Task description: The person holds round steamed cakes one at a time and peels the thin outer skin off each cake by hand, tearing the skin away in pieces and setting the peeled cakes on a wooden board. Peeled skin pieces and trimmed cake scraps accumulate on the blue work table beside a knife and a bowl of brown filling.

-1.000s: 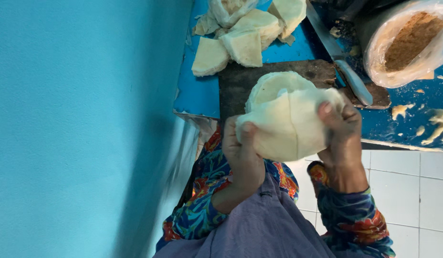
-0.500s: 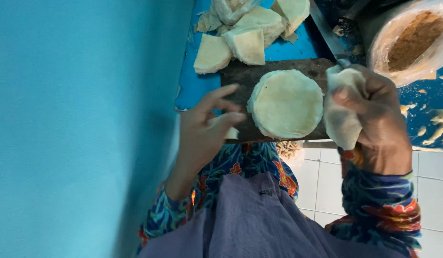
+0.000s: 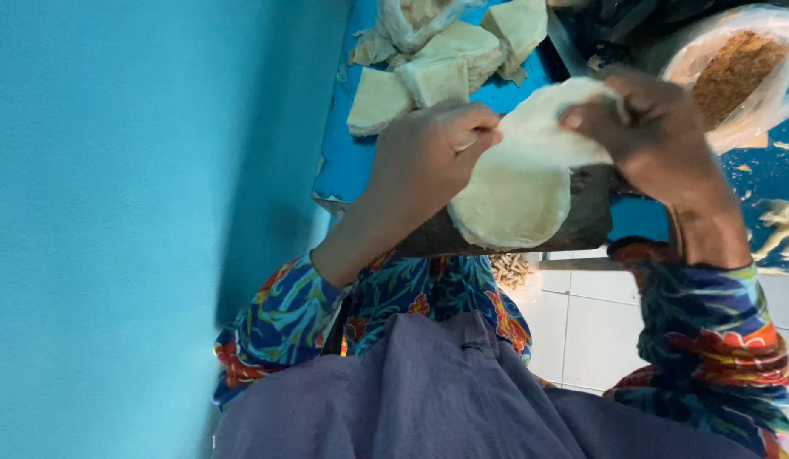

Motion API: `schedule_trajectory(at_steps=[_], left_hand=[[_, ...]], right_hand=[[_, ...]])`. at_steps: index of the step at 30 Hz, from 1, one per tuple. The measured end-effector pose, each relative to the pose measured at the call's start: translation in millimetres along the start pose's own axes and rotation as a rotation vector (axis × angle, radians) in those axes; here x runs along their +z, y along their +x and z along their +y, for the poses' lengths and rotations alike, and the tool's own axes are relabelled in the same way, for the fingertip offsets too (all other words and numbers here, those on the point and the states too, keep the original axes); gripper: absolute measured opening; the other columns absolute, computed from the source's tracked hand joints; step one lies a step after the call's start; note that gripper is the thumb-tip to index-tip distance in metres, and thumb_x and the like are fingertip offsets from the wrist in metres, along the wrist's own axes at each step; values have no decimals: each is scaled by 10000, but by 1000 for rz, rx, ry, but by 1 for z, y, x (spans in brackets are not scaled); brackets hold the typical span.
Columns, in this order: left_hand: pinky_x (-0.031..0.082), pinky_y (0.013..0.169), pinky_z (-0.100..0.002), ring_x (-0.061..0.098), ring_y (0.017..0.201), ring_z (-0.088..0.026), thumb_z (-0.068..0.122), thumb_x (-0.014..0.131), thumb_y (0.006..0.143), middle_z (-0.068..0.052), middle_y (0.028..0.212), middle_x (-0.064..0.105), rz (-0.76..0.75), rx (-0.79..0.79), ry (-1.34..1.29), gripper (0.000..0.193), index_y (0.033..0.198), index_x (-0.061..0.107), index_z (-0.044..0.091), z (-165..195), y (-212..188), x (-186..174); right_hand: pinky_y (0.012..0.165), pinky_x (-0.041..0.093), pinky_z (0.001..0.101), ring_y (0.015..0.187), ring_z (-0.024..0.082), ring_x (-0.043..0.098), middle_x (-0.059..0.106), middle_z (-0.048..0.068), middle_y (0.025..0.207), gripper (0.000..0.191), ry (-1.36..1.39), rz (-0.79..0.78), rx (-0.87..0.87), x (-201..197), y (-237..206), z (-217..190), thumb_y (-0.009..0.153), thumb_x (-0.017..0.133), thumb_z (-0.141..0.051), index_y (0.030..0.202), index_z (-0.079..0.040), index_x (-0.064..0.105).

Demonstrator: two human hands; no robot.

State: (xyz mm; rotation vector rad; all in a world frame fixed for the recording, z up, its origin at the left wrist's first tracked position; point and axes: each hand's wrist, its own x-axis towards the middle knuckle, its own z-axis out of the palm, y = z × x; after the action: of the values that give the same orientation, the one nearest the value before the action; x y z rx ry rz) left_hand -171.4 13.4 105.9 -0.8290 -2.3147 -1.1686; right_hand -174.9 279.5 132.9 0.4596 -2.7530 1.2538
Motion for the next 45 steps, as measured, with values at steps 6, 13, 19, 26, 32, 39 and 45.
schedule_trajectory(at_steps=[6, 13, 19, 26, 32, 39, 45], left_hand=[[533, 557, -380, 696, 690, -218, 93, 681, 888, -36, 1013, 637, -159, 181, 402, 128, 1006, 663, 141, 3, -24, 11], [536, 569, -337, 674, 704, -174, 128, 695, 815, -51, 923, 567, -283, 253, 545, 149, 935, 622, 78, -6, -66, 25], [521, 570, -301, 638, 692, -136, 149, 700, 828, -37, 904, 542, -282, 311, 653, 156, 945, 641, 64, 2, -76, 28], [521, 584, -297, 635, 701, -143, 153, 697, 832, -35, 908, 543, -279, 293, 690, 160, 956, 647, 66, 4, -75, 28], [521, 599, -333, 682, 730, -173, 167, 702, 970, -20, 951, 663, -103, 136, 311, 230, 1188, 695, 92, 23, -68, 12], [608, 785, -264, 751, 908, -127, 202, 642, 1091, -38, 1103, 746, -122, -327, -505, 319, 1399, 614, 125, 49, -55, 12], [563, 936, -262, 655, 1081, -80, 129, 670, 1045, -51, 1209, 701, -203, -534, -1079, 380, 1386, 587, -15, 19, -59, 18]], right_hand=[[792, 489, 363, 933, 220, 611, 708, 38, 1015, 132, -251, 21, -370, 11, -27, 2, 913, 773, -94, 1041, -92, 737], [922, 436, 418, 1069, 282, 626, 695, 49, 1086, 336, -405, -48, -373, 45, -66, 16, 741, 768, -21, 1062, -111, 724], [957, 446, 429, 1083, 281, 614, 685, 54, 1075, 338, -468, -11, -335, 45, -86, 10, 771, 737, 27, 1074, -122, 730], [995, 461, 443, 1122, 311, 620, 680, 88, 1188, 512, -486, -81, -365, 47, -90, -4, 686, 669, 92, 1158, -101, 721], [1019, 507, 405, 1219, 284, 604, 623, 103, 1352, 601, -89, -43, -118, 34, -95, -25, 761, 660, 111, 1335, -67, 632], [865, 529, 318, 994, 157, 634, 666, 76, 1064, 207, 678, -58, 103, 74, -84, -9, 938, 682, 5, 1139, -10, 634], [752, 519, 250, 831, 110, 636, 677, 45, 969, 55, 1065, 204, 277, 57, -70, 14, 1033, 666, -53, 1078, -44, 635]])
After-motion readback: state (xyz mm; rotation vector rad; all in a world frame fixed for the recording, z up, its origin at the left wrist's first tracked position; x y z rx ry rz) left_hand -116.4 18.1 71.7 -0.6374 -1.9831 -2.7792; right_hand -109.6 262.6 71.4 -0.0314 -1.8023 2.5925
